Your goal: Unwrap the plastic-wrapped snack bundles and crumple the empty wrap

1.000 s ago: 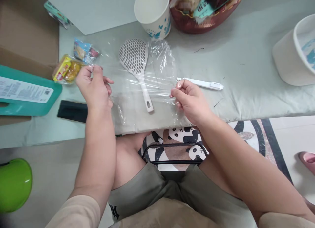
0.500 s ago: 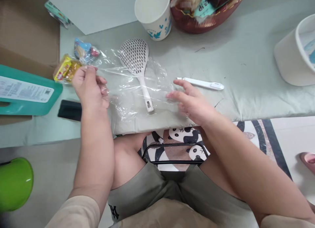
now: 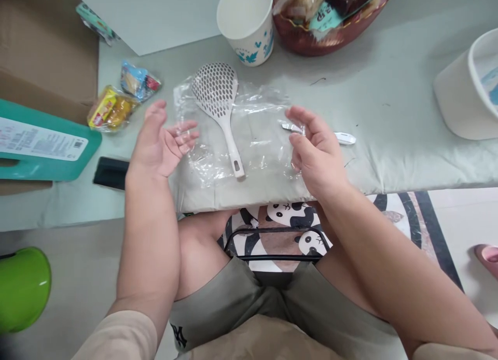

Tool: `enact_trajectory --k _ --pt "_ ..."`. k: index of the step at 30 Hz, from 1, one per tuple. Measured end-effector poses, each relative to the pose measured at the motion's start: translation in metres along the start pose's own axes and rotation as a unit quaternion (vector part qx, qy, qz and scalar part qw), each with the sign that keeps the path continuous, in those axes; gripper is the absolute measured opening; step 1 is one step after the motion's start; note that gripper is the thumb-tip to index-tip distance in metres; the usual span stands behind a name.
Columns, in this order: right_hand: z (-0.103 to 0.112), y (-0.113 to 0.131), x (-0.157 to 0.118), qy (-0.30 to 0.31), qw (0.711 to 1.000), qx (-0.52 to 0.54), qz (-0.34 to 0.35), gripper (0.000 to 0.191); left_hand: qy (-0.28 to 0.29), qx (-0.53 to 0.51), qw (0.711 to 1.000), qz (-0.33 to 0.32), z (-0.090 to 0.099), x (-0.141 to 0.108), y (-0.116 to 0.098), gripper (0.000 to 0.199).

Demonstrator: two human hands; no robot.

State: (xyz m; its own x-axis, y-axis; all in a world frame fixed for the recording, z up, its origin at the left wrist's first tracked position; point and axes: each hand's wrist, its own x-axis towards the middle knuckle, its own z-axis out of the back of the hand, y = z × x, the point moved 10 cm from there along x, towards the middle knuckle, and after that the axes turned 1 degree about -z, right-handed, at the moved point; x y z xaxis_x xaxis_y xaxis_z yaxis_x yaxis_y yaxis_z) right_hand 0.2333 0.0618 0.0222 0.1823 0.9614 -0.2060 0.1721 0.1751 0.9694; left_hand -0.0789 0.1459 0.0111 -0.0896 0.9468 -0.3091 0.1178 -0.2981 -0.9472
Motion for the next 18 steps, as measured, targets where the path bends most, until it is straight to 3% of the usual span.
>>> enact_trajectory --k 2,4,7,11,15,18 --pt "0.004 0.003 0.000 -0.018 0.999 -0.018 0.020 0.039 0.076 0.055 0.995 -0.026 -0.011 -0.001 0.003 0.070" --pt "0.005 0.001 0.001 -0.012 0.999 -0.046 0.016 0.040 0.104 0.103 0.987 -0.059 -0.016 -0.003 0.003 0.078" --pt "0.003 -0.005 0.002 0.024 0.996 -0.083 0.003 0.038 0.117 0.135 0.979 -0.100 -0.022 -0.007 -0.004 0.076" --pt "-0.002 -0.007 0.004 0.081 0.987 -0.140 0.016 0.048 0.167 0.132 0.972 -0.101 -0.031 -0.013 -0.010 0.077" --pt "0.003 -0.008 0.010 0.073 0.988 -0.136 0.002 0.048 0.189 0.137 0.968 -0.090 -0.034 -0.021 -0.013 0.058" --pt "-0.001 -0.015 0.012 0.088 0.987 -0.131 -0.035 0.037 0.204 0.120 0.967 -0.093 -0.036 -0.026 -0.016 0.051"
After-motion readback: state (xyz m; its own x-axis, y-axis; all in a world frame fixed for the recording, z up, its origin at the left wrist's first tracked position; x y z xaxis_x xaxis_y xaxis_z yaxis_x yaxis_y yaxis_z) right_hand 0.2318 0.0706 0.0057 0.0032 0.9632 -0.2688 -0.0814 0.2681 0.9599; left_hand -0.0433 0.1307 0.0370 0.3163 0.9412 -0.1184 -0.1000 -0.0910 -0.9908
